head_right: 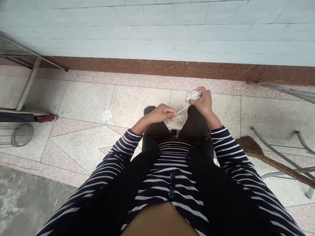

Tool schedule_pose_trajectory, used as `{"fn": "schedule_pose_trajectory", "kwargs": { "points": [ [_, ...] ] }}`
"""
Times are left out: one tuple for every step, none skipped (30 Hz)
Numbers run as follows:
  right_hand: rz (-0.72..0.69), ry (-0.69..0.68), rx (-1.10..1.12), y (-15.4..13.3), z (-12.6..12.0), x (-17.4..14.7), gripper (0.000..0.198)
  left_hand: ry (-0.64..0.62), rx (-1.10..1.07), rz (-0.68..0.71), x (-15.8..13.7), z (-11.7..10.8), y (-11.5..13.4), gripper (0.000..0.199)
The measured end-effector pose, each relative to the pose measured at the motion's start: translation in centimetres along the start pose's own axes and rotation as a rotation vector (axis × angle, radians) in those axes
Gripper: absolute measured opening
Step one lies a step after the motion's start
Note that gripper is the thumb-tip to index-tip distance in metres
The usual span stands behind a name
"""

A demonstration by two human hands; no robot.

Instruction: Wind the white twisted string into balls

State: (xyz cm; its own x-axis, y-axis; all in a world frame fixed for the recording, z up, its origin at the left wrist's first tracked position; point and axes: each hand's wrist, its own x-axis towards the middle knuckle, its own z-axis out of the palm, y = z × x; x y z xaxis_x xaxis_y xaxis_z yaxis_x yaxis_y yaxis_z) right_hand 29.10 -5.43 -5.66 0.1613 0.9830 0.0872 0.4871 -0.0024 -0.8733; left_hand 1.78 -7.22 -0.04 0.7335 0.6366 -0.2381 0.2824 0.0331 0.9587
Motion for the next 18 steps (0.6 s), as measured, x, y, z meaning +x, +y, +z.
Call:
{"fn": "schedule_pose_trajectory", "kwargs": {
  "points": [
    [0.042, 0.061, 0.04, 0.3, -0.2, 0.5, 0.047, -0.012, -0.031, -0.018, -0.3, 0.4, -0.5, 0.039],
    [0.094, 0.12, 0.115, 0.4, -0.5, 0.9, 0.051, -0.012, -0.071, -0.04, -0.7, 0.7, -1.3, 0.039],
    [0.146, 0.166, 0.218, 0.5, -0.8, 1.2, 0.055, -0.011, -0.11, -0.069, -1.0, 1.0, -2.2, 0.039],
    [0.186, 0.187, 0.332, 0.3, -1.1, 1.5, 0.057, -0.009, -0.14, -0.105, -1.2, 1.2, -3.3, 0.038],
    [0.21, 0.183, 0.441, 0.0, -1.5, 1.6, 0.058, 0.001, -0.151, -0.146, -1.3, 1.4, -4.4, 0.038],
    [0.213, 0.16, 0.527, -0.5, -1.9, 1.6, 0.058, 0.027, -0.133, -0.184, -1.3, 1.4, -5.5, 0.037],
    [0.203, 0.126, 0.592, -1.2, -2.2, 1.4, 0.057, 0.062, -0.084, -0.21, -1.2, 1.3, -6.5, 0.036],
    [0.186, 0.092, 0.64, -1.9, -2.5, 1.1, 0.056, 0.111, -0.012, -0.221, -1.0, 1.0, -7.3, 0.033],
    [0.172, 0.06, 0.678, -2.8, -2.6, 0.8, 0.057, 0.173, 0.071, -0.216, -0.6, 0.7, -8.0, 0.029],
    [0.163, 0.026, 0.705, -3.7, -2.5, 0.3, 0.057, 0.246, 0.152, -0.194, 0.0, 0.3, -8.4, 0.022],
    [0.16, -0.01, 0.724, -4.7, -2.2, -0.3, 0.059, 0.318, 0.219, -0.158, 0.8, -0.1, -8.6, 0.016],
    [0.161, -0.053, 0.737, -5.6, -1.8, -0.9, 0.06, 0.381, 0.262, -0.11, 1.8, -0.5, -8.6, 0.022],
    [0.164, -0.103, 0.742, -6.5, -1.2, -1.4, 0.062, 0.431, 0.277, -0.051, 2.8, -0.8, -8.4, 0.033],
    [0.166, -0.156, 0.741, -7.3, -0.6, -2.0, 0.062, 0.468, 0.266, 0.015, 4.0, -0.9, -8.0, 0.042],
    [0.165, -0.205, 0.731, -7.9, 0.1, -2.4, 0.062, 0.482, 0.229, 0.085, 5.1, -0.9, -7.5, 0.046],
    [0.158, -0.245, 0.714, -8.4, 0.7, -2.7, 0.062, 0.493, 0.168, 0.142, 6.2, -0.7, -6.9, 0.045],
    [0.147, -0.271, 0.693, -8.7, 1.1, -2.9, 0.062, 0.501, 0.096, 0.173, 7.1, -0.4, -6.4, 0.04],
    [0.133, -0.284, 0.671, -8.9, 1.4, -2.9, 0.062, 0.507, 0.025, 0.188, 7.7, 0.1, -5.9, 0.035]
  ]
}}
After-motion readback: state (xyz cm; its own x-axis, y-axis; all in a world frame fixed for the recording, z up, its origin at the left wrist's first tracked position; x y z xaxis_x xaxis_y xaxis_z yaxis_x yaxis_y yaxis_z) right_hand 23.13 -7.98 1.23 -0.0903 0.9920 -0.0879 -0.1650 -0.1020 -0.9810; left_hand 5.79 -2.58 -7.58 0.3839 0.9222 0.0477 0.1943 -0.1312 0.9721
